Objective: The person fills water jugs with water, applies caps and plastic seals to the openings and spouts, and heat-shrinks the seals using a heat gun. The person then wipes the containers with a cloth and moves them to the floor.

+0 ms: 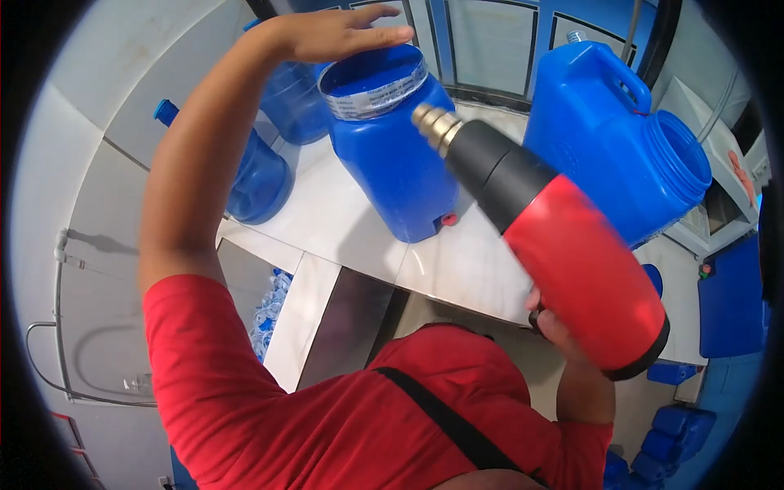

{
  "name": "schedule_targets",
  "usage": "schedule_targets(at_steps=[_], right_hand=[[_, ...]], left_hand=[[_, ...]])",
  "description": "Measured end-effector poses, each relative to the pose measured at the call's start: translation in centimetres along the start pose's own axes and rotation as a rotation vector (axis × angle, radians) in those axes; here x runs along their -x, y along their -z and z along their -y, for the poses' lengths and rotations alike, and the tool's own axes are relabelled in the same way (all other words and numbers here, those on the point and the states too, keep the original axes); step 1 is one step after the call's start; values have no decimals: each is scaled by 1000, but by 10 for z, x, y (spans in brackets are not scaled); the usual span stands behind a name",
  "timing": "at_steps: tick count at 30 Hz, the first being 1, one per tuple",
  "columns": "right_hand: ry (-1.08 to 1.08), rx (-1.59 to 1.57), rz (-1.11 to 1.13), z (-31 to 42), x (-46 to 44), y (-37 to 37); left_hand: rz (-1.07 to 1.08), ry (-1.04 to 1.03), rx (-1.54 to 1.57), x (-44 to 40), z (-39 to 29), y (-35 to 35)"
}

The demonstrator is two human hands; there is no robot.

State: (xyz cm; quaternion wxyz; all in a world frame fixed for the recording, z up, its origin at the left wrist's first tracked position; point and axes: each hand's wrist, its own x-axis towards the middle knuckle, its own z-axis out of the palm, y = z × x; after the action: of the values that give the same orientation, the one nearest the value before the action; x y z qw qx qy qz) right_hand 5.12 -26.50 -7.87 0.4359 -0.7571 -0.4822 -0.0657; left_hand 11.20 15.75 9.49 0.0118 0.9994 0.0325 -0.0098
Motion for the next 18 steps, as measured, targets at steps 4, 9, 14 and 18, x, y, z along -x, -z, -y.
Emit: schedule_targets(at_steps=[4,9,14,18], right_hand=[[-194,-550,-37,-14,3,-7],[-49,-366,-47,-23,9,-12],[43,-249,-60,-11,4,-12],[-177,-503,-164,-3,1,-14]], left_hand=[[-33,-164,150,-5,-8,-7],[5,-73,46,3,-9,0],[-50,-7,-16,3,12,-2],[-183,-249,198,-3,6,-13]])
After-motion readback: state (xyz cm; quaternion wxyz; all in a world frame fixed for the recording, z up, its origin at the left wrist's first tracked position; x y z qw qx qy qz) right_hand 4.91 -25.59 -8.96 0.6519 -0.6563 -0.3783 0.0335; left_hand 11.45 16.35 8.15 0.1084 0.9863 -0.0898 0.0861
